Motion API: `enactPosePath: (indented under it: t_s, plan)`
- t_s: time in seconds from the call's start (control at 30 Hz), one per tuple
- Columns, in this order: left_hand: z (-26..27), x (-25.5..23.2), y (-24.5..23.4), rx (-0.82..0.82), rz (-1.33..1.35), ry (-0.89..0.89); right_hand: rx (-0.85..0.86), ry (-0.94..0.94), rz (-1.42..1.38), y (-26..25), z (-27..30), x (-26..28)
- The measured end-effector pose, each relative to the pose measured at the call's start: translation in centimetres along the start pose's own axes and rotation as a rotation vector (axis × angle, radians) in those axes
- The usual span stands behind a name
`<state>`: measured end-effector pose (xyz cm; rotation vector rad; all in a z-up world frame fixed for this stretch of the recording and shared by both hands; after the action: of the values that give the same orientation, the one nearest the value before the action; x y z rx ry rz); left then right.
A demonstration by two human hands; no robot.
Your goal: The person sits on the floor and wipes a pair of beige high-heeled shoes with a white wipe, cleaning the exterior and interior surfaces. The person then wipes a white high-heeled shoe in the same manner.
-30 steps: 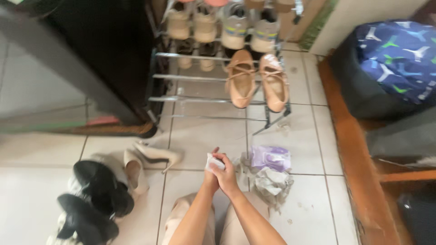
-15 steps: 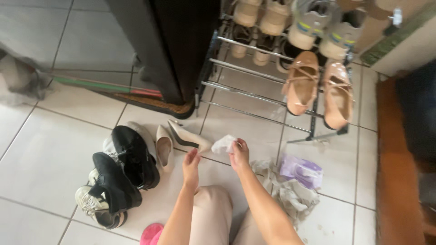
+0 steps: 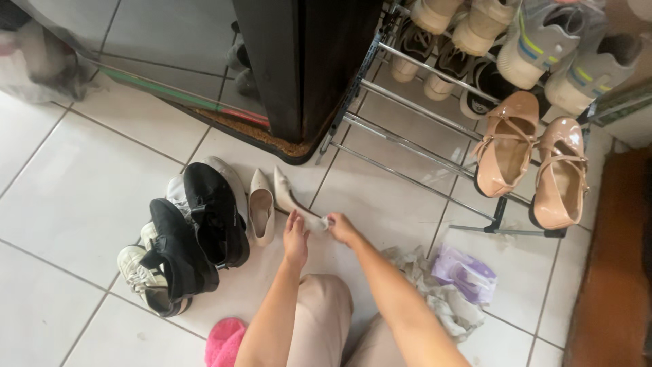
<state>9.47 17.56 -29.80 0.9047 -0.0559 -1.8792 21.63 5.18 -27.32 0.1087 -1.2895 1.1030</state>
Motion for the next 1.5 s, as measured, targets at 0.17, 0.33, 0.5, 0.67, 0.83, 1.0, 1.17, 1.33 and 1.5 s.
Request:
enactPosePath:
  t_s: [0.17,0.33,0.5,0.67,0.83,1.0,1.17,1.33,1.5]
  plan:
    - [1.8,-0.6,1.5,-0.048,-0.282,0.124,-0.27,-0.222,0.308,-0.8,5.5,5.4]
    - [1.4,2.5,2.6,0.119,-0.164,-0.024,-0.238,-0.06,0.479,-1.1,11.2,10.4]
    - [-1.3,0.2,1.4,0.023,-0.539,0.095,-0.412,-0.246,0.186,-1.8,13.8,11.3]
    - [2.1,-5.4,5.3,-0.002,-0.937,0.394,-0.759,-0.09,-0.195,-6.2,15.7,3.0]
    - [5.9,-1.8,11.3,0.239,-2.19,0.17,-0.907,0.169,-1.036,-6.7,16.7,-7.8]
    - [3.4,0.3,11.0,0.301,-1.84,0.255,-0.906,0.251,-1.011,-8.1,18.5,-7.8]
    - [4.0,-0.3,6.0,0.284,-0.96,0.208,-0.869,0.276,-1.106,-9.2,17.6,-6.5]
    - [9.4,0.3,4.9,0.459,-0.599,0.305,-0.892,0.272,-0.989,-8.7,17.8,-7.8]
    - [14.1,0.3,7.3,0.538,-0.517,0.243,-0.76,0.047,-0.795,-10.2,18.2,-4.7]
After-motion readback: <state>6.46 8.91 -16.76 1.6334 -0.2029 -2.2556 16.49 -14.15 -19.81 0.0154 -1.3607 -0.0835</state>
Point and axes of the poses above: each hand's wrist, its own z-axis away from the middle knuckle, its own y-axis out of the palm, x = y × z, the point moved 10 cm from there along -z, towards the middle knuckle, and after that the axes turned 9 degrees about -y, right-handed, at the moved point
